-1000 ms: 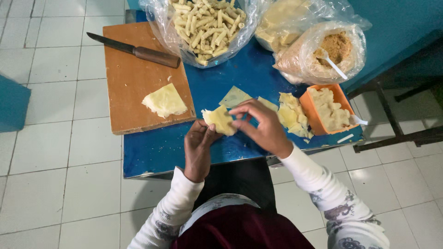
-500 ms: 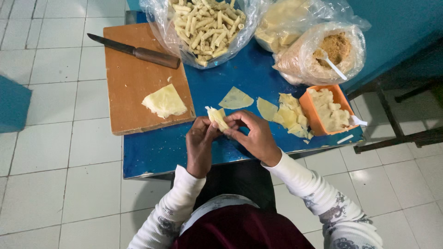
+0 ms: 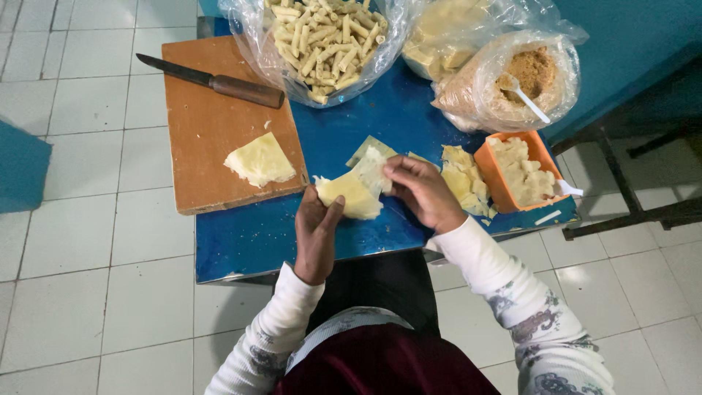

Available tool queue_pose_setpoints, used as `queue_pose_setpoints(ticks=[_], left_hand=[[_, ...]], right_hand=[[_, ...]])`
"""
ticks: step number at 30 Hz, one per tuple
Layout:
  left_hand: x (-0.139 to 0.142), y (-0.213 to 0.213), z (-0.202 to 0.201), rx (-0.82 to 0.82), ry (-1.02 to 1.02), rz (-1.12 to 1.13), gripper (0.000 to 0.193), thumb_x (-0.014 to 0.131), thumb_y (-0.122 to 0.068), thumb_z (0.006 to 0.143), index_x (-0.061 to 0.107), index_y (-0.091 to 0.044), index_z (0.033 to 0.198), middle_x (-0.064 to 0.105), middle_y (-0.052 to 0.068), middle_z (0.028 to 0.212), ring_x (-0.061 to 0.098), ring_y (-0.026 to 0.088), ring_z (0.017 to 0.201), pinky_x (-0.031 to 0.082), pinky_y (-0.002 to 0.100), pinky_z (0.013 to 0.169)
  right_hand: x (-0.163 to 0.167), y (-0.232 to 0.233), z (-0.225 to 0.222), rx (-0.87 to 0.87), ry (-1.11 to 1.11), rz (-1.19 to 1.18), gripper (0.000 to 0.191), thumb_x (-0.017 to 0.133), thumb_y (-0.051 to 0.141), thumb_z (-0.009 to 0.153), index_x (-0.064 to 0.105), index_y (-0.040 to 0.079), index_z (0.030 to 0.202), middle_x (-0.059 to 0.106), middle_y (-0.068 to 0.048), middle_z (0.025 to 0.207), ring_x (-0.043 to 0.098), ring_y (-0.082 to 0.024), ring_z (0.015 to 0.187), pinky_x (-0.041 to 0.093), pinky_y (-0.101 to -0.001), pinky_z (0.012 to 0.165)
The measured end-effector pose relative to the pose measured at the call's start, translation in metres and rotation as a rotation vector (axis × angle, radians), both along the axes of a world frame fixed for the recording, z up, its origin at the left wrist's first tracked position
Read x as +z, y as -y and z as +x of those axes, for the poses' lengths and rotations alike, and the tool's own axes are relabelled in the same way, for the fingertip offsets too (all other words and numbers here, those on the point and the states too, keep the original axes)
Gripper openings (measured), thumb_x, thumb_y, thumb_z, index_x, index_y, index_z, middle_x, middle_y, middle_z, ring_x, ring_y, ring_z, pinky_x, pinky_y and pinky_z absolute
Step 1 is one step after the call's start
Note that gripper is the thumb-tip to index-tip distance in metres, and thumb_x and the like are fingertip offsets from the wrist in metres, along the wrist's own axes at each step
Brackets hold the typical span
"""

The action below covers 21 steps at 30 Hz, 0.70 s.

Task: The person sits at a blue table folding thin yellow wrapper sheets, occasionally spooning brown powder from a plastic bag onto a sheet, and placing folded pieces into an orange container. A knife on a cutting board and a bag of rolled snack pieces sit nearby but are not used.

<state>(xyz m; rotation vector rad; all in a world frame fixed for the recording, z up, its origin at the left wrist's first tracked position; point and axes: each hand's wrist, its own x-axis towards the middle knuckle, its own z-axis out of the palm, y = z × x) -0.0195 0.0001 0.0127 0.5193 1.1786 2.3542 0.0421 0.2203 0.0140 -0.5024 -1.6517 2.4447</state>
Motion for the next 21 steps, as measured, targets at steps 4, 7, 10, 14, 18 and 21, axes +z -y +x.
queue_pose_setpoints(ticks=[4, 7, 10, 14, 18, 21], left_hand=[[0.005, 0.004, 0.002, 0.021, 0.019, 0.025, 0.036, 0.054, -0.004, 0.1, 0.048, 0.001, 0.135, 0.067, 0.009, 0.123, 0.065, 0.016, 0.111, 0.053, 0.031, 0.098], [0.003, 0.003, 0.003, 0.05, 0.026, 0.023, 0.036, 0.056, -0.004, 0.101, 0.049, 0.0, 0.136, 0.066, 0.009, 0.122, 0.064, 0.016, 0.109, 0.053, 0.031, 0.096], [-0.001, 0.002, 0.003, 0.067, 0.015, -0.001, 0.033, 0.058, -0.006, 0.103, 0.051, 0.0, 0.134, 0.067, 0.01, 0.121, 0.065, 0.016, 0.108, 0.053, 0.032, 0.094], [-0.007, 0.002, 0.002, 0.076, -0.007, -0.006, 0.031, 0.06, -0.01, 0.105, 0.052, 0.0, 0.132, 0.067, 0.011, 0.12, 0.065, 0.017, 0.108, 0.054, 0.033, 0.094], [-0.007, 0.004, 0.004, 0.079, 0.02, 0.016, 0.031, 0.058, -0.016, 0.106, 0.053, -0.001, 0.133, 0.067, 0.01, 0.121, 0.067, 0.018, 0.108, 0.055, 0.035, 0.093], [-0.006, 0.005, 0.005, 0.054, 0.027, 0.042, 0.032, 0.053, -0.021, 0.108, 0.052, -0.002, 0.134, 0.067, 0.009, 0.124, 0.068, 0.018, 0.112, 0.056, 0.035, 0.097]], right_hand=[[0.007, -0.037, -0.021, -0.164, -0.107, 0.272, 0.011, 0.068, 0.013, 0.099, 0.069, 0.004, 0.106, 0.072, -0.002, 0.1, 0.069, -0.012, 0.091, 0.056, -0.0285, 0.081], [0.016, -0.036, -0.029, -0.254, -0.183, 0.927, 0.012, 0.069, 0.01, 0.101, 0.072, 0.002, 0.109, 0.074, -0.005, 0.104, 0.069, -0.016, 0.093, 0.055, -0.029, 0.082], [0.017, -0.014, -0.028, -0.217, -0.238, 1.443, 0.01, 0.072, 0.009, 0.097, 0.074, 0.004, 0.106, 0.074, -0.009, 0.107, 0.072, -0.026, 0.096, 0.056, -0.0342, 0.081], [0.017, 0.009, -0.018, -0.111, -0.358, 1.659, 0.014, 0.07, 0.006, 0.095, 0.073, 0.005, 0.109, 0.073, -0.011, 0.111, 0.069, -0.029, 0.104, 0.056, -0.0378, 0.09], [0.019, 0.017, -0.01, -0.076, -0.35, 1.688, 0.018, 0.07, 0.006, 0.091, 0.074, 0.006, 0.109, 0.073, -0.01, 0.111, 0.069, -0.03, 0.103, 0.056, -0.0386, 0.088], [0.024, 0.02, -0.009, -0.04, -0.391, 1.685, 0.018, 0.071, 0.007, 0.091, 0.074, 0.006, 0.109, 0.073, -0.01, 0.111, 0.069, -0.03, 0.101, 0.056, -0.0386, 0.088]])
